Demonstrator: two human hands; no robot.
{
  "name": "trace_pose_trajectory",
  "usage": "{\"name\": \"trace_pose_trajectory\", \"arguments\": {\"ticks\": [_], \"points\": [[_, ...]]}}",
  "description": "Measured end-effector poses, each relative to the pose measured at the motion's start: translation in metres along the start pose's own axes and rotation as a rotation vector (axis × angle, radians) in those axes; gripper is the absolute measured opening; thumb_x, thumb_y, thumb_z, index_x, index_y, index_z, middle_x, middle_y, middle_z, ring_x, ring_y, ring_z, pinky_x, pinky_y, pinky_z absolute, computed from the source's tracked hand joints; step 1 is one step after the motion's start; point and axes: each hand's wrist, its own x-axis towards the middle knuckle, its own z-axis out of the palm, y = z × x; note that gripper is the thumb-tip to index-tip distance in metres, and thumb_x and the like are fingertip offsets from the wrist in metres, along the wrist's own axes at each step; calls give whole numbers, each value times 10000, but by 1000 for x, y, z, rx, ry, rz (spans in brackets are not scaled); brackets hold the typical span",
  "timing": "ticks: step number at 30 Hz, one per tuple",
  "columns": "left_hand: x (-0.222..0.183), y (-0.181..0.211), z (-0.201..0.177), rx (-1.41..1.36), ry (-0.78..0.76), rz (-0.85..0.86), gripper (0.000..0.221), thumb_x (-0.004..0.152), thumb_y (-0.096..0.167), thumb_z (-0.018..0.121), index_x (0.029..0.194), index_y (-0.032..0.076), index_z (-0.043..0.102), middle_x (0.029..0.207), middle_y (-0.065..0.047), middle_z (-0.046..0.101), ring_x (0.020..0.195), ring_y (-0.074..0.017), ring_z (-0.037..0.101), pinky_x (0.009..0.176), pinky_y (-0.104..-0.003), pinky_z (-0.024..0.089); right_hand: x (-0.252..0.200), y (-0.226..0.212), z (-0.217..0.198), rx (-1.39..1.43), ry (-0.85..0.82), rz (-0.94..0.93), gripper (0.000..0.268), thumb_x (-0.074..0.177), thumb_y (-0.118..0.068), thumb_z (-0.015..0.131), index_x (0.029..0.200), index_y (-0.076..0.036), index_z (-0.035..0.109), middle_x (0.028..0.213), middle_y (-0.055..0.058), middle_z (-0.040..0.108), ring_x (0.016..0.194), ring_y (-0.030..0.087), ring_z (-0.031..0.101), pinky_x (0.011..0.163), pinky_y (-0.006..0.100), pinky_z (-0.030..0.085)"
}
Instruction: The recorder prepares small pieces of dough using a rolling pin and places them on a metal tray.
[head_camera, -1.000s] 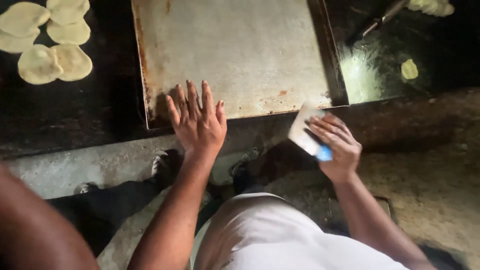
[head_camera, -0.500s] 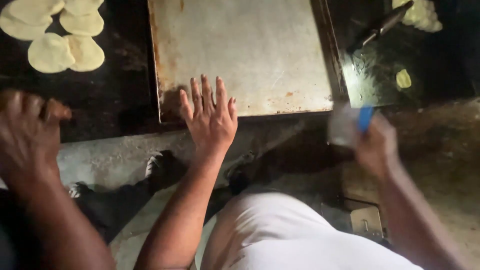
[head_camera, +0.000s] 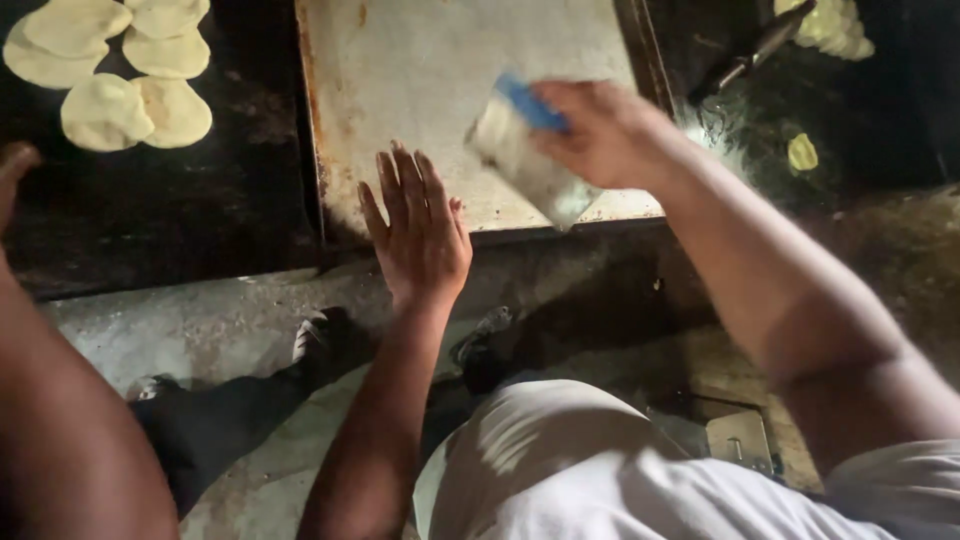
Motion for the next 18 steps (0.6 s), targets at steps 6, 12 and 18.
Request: {"name": "trace_pose_trajectory", "arguments": {"ticks": [6, 12, 18], "points": [[-3, 3, 0, 53, 59, -25, 648, 1115, 385, 429, 1592, -44, 346, 1672, -265, 291, 1571, -406, 236, 1254, -622, 111, -84, 25, 62, -162, 282, 89, 433, 1028, -347, 546, 1399, -124, 530, 900, 211, 723, 774, 350, 732, 712, 463, 598], [-16, 4, 5, 90, 190, -14, 659, 1120, 419, 451, 1579, -47, 368, 1649, -285, 347, 1544, -450, 315, 1249, -632, 156, -117, 189, 104, -139, -17, 163, 487, 949, -408, 608, 1339, -125, 537, 776, 200, 738, 702, 336, 738, 656, 495, 599], [-84, 7, 22, 194, 162, -7, 481, 1078, 200, 492, 1487, -52, 506, 1600, -271, 418, 1504, -486, 392, 1235, -656, 301, -128, 320, 47, -367, 504, -252, 276, 974, -185, 680, 1187, -18, 626, 832, 220, 729, 544, 232, 614, 468, 376, 479]]}}
